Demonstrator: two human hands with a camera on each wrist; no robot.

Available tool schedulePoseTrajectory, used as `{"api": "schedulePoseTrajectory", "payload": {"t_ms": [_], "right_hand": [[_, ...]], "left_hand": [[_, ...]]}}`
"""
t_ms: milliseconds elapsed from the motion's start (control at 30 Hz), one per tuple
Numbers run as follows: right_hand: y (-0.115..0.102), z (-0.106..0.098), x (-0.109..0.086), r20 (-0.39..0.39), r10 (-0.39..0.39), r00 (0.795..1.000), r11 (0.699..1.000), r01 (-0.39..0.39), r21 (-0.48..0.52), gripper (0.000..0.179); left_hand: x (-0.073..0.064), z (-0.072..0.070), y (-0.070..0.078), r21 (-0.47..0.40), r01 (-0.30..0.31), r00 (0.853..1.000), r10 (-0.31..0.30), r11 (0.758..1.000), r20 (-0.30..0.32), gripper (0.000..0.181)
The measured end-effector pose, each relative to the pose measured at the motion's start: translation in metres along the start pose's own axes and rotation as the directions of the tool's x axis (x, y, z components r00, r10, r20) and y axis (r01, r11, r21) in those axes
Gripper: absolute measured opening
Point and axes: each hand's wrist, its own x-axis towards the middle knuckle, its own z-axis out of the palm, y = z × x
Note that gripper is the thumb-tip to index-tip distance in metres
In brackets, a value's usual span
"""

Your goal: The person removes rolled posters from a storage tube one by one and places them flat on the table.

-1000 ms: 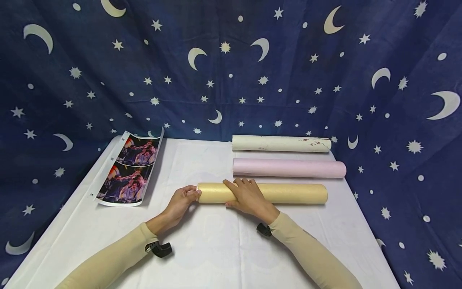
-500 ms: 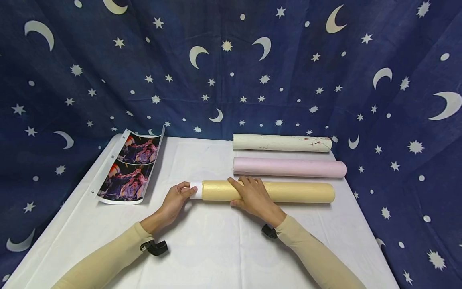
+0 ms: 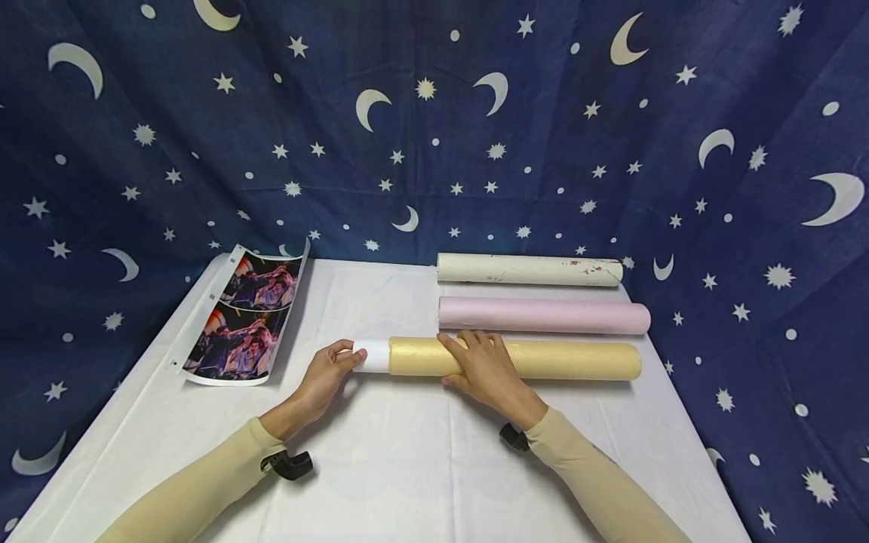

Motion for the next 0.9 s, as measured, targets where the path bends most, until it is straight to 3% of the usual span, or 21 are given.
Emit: {"api": "schedulePoseTrajectory", "payload": {"t_ms": [233,900], "right_hand": [[0.005,-0.003,-0.001,-0.021,0.009,1.000,1.000,-0.010,-0.023,0.077],[0.024,-0.015,-0.008,-0.083,0.028,0.996,0.999,-0.032,-0.042,0.077]], "left_hand": [[-0.001,0.000,0.005,0.006,-0.042,0.999,0.042,0.999,-0.017,0.016],[0.000,-0.015,0.025,0.011,-0.090,0.996,0.090,0.996,-0.027,0.023]]}}
